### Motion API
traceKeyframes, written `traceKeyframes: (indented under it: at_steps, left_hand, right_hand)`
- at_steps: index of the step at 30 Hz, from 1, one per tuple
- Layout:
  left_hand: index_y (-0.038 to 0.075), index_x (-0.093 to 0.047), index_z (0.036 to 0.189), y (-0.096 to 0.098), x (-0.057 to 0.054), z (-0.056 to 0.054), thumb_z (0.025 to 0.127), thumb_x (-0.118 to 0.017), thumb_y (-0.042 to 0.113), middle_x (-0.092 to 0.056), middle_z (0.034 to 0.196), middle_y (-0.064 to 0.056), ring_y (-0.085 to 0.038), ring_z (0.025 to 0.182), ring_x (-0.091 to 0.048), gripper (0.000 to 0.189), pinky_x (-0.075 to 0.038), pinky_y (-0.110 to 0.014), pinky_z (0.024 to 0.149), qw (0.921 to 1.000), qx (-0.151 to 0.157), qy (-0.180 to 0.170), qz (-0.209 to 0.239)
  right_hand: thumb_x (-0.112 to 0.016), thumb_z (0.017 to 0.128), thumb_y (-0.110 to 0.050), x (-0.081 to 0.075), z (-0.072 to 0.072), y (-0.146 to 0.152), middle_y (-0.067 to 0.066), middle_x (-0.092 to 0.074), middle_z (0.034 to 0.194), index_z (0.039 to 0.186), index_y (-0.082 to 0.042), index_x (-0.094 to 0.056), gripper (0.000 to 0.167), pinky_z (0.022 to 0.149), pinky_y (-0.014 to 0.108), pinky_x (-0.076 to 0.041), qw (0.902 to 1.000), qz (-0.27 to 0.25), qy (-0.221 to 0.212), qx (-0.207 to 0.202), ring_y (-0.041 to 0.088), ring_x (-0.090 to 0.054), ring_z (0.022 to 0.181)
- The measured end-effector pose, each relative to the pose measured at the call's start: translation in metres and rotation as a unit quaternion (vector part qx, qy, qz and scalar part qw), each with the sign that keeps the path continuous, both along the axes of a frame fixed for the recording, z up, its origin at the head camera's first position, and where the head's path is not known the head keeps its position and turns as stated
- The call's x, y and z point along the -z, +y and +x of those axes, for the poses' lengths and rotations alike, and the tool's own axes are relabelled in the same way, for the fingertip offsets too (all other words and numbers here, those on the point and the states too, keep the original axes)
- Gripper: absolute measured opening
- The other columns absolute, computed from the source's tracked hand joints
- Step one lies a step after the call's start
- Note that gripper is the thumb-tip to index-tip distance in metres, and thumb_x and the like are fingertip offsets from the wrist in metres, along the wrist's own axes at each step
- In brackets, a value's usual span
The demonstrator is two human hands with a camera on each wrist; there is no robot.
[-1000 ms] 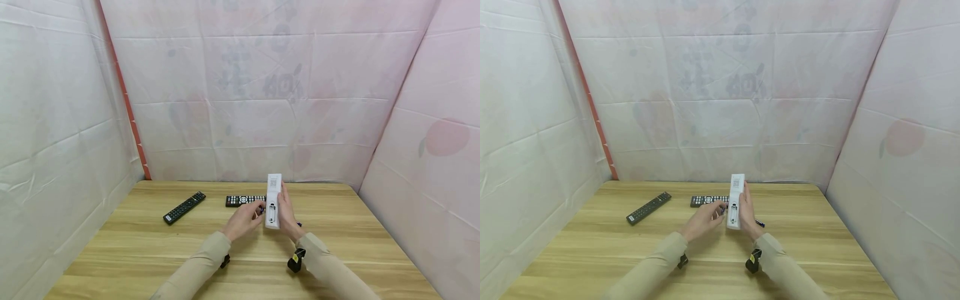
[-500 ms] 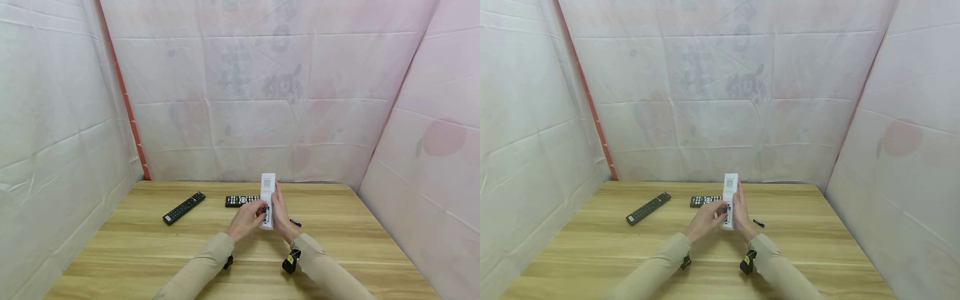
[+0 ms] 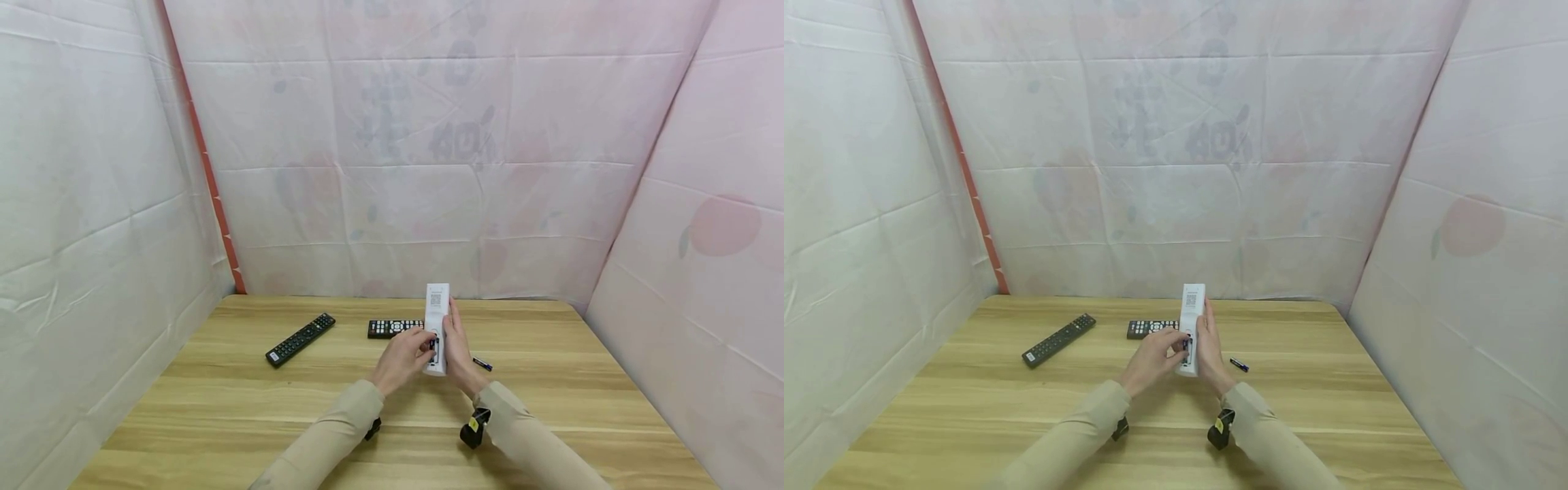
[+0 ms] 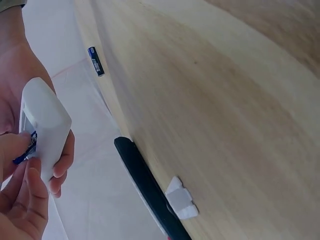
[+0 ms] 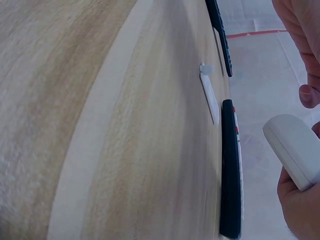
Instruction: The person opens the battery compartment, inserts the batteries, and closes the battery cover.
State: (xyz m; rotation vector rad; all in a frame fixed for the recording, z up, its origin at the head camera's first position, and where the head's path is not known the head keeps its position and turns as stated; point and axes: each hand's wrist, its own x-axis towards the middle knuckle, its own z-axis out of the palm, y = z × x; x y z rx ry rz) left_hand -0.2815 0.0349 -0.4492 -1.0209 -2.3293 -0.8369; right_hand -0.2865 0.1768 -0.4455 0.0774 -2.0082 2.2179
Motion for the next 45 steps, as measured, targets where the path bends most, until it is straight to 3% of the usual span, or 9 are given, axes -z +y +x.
traceKeyframes:
  at_steps: [7, 13, 17, 21, 25, 32, 38, 42, 45]
  left_hand:
    - [0.008, -0.07, 0.118, -0.004, 0.004, -0.006, 0.085, -0.078, 0.027, -0.063, 0.108, -0.002, -0.009, 0.091, -0.06, 0.039, -0.052, -0.014, 0.078, 0.9942, -0.002, 0.09, -0.058]
    - [0.006, -0.058, 0.134, -0.008, 0.004, -0.01, 0.075, -0.083, 0.045, -0.054, 0.13, -0.007, -0.015, 0.116, -0.055, 0.075, -0.047, -0.023, 0.103, 0.9869, 0.023, 0.09, -0.132]
    - [0.006, -0.052, 0.139, -0.007, 0.003, -0.012, 0.071, -0.084, 0.051, -0.052, 0.138, -0.01, -0.02, 0.128, -0.051, 0.088, -0.04, -0.029, 0.113, 0.9718, -0.006, 0.132, -0.195]
    - [0.004, -0.053, 0.138, -0.004, 0.005, -0.012, 0.076, -0.08, 0.049, -0.053, 0.137, -0.011, -0.021, 0.127, -0.052, 0.082, -0.04, -0.029, 0.113, 0.9537, -0.03, 0.197, -0.226]
    - [0.004, -0.054, 0.137, -0.002, 0.01, -0.012, 0.084, -0.074, 0.047, -0.053, 0.136, -0.01, -0.019, 0.126, -0.052, 0.071, -0.042, -0.027, 0.111, 0.9463, -0.031, 0.218, -0.237]
    - [0.006, -0.056, 0.136, 0.0, 0.012, -0.013, 0.084, -0.074, 0.049, -0.052, 0.135, -0.008, -0.018, 0.124, -0.051, 0.07, -0.045, -0.026, 0.108, 0.9454, -0.035, 0.233, -0.225]
    - [0.005, -0.061, 0.13, 0.003, 0.012, -0.014, 0.081, -0.079, 0.043, -0.056, 0.132, -0.007, -0.017, 0.123, -0.052, 0.065, -0.042, -0.025, 0.111, 0.9527, -0.021, 0.226, -0.202]
    - [0.009, -0.064, 0.125, 0.005, 0.012, -0.014, 0.079, -0.08, 0.043, -0.059, 0.131, -0.004, -0.015, 0.124, -0.053, 0.06, -0.04, -0.024, 0.112, 0.9542, -0.008, 0.223, -0.199]
    - [0.011, -0.064, 0.125, 0.008, 0.011, -0.015, 0.08, -0.079, 0.045, -0.06, 0.132, -0.003, -0.013, 0.124, -0.054, 0.058, -0.041, -0.023, 0.111, 0.9546, 0.0, 0.219, -0.203]
  right_hand:
    - [-0.019, 0.109, -0.032, -0.001, 0.0, 0.003, 0.009, -0.022, 0.162, 0.157, -0.042, -0.004, 0.051, 0.081, 0.027, -0.049, 1.0, -0.002, -0.001, 0.007, 0.014, -0.056, 0.1]
    - [-0.019, 0.109, -0.034, -0.004, -0.002, 0.007, 0.01, -0.03, 0.158, 0.156, -0.044, -0.002, 0.051, 0.084, 0.028, -0.052, 0.9992, -0.039, -0.012, 0.001, 0.012, -0.058, 0.104]
    - [-0.019, 0.109, -0.032, -0.007, -0.004, 0.007, 0.013, -0.036, 0.155, 0.157, -0.041, 0.0, 0.052, 0.087, 0.029, -0.052, 0.9984, -0.055, -0.013, 0.006, 0.013, -0.058, 0.108]
    - [-0.019, 0.109, -0.031, -0.009, -0.005, 0.007, 0.013, -0.037, 0.154, 0.157, -0.04, 0.0, 0.052, 0.087, 0.029, -0.052, 0.9974, -0.069, -0.016, 0.012, 0.014, -0.058, 0.11]
    - [-0.018, 0.109, -0.03, -0.007, -0.005, 0.009, 0.014, -0.034, 0.156, 0.157, -0.04, 0.002, 0.053, 0.085, 0.028, -0.053, 0.9964, -0.083, -0.016, 0.01, 0.012, -0.059, 0.107]
    - [-0.019, 0.109, -0.031, -0.007, -0.007, 0.012, 0.014, -0.034, 0.156, 0.156, -0.042, 0.001, 0.052, 0.085, 0.029, -0.053, 0.9975, -0.07, -0.005, 0.012, 0.008, -0.06, 0.105]
    - [-0.019, 0.109, -0.029, -0.009, -0.006, 0.018, 0.013, -0.03, 0.159, 0.156, -0.044, 0.0, 0.053, 0.085, 0.032, -0.053, 0.9996, -0.021, 0.001, 0.021, 0.02, -0.057, 0.113]
    - [-0.02, 0.109, -0.028, -0.009, -0.004, 0.026, 0.019, -0.034, 0.155, 0.155, -0.047, 0.001, 0.054, 0.082, 0.034, -0.055, 0.9998, 0.011, 0.001, 0.018, 0.029, -0.059, 0.113]
    - [-0.019, 0.109, -0.029, -0.009, -0.004, 0.033, 0.024, -0.037, 0.151, 0.154, -0.05, 0.002, 0.054, 0.08, 0.034, -0.055, 0.9998, 0.019, 0.0, 0.006, 0.028, -0.06, 0.108]
